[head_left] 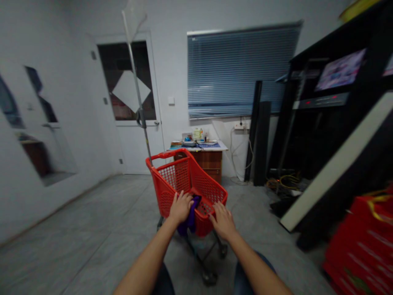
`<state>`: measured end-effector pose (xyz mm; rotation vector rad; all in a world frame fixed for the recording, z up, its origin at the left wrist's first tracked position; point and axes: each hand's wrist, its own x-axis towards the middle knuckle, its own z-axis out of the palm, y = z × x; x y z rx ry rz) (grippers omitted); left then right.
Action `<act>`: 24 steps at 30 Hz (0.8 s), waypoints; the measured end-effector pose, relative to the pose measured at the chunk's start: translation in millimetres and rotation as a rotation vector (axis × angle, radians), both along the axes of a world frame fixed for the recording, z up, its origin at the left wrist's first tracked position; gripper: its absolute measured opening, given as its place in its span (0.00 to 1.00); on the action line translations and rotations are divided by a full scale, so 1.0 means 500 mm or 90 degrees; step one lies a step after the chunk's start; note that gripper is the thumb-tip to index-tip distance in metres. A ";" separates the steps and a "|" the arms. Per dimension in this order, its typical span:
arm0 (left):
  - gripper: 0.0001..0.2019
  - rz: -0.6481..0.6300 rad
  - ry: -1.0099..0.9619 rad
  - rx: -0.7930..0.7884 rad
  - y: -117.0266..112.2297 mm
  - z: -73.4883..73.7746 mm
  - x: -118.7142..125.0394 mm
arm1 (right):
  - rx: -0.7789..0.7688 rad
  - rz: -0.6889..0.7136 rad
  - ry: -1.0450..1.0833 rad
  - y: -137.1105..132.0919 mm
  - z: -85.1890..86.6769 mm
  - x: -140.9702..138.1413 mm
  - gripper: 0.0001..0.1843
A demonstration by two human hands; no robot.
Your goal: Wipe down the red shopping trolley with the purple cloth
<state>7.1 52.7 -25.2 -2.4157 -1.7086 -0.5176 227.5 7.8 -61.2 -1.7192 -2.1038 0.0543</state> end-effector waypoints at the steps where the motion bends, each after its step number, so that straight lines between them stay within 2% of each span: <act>1: 0.20 0.017 0.000 0.001 0.000 0.002 -0.004 | 0.005 -0.002 0.004 -0.007 -0.004 -0.011 0.29; 4: 0.19 0.041 0.010 0.016 -0.023 -0.005 0.005 | 0.005 0.011 0.015 -0.024 -0.009 -0.038 0.31; 6: 0.18 0.017 0.019 0.036 -0.050 -0.020 0.017 | -0.005 0.044 0.012 -0.024 -0.004 -0.044 0.30; 9: 0.18 -0.031 0.016 0.067 -0.081 -0.042 0.020 | -0.020 0.077 -0.007 -0.004 0.013 -0.030 0.29; 11: 0.18 -0.035 0.012 0.078 -0.083 -0.046 0.003 | -0.029 0.060 -0.017 0.016 0.026 -0.011 0.29; 15: 0.19 0.036 0.011 0.073 -0.049 -0.026 -0.051 | -0.045 0.067 -0.029 0.040 0.034 0.010 0.28; 18: 0.19 0.101 -0.008 0.060 -0.031 -0.016 -0.073 | -0.037 0.080 -0.025 0.037 0.024 -0.011 0.28; 20: 0.19 0.132 -0.025 0.068 -0.037 -0.022 -0.066 | -0.028 0.073 -0.013 0.031 0.015 -0.038 0.29; 24: 0.18 0.167 -0.038 0.110 -0.083 -0.050 -0.028 | -0.010 0.049 0.005 0.023 0.005 -0.082 0.30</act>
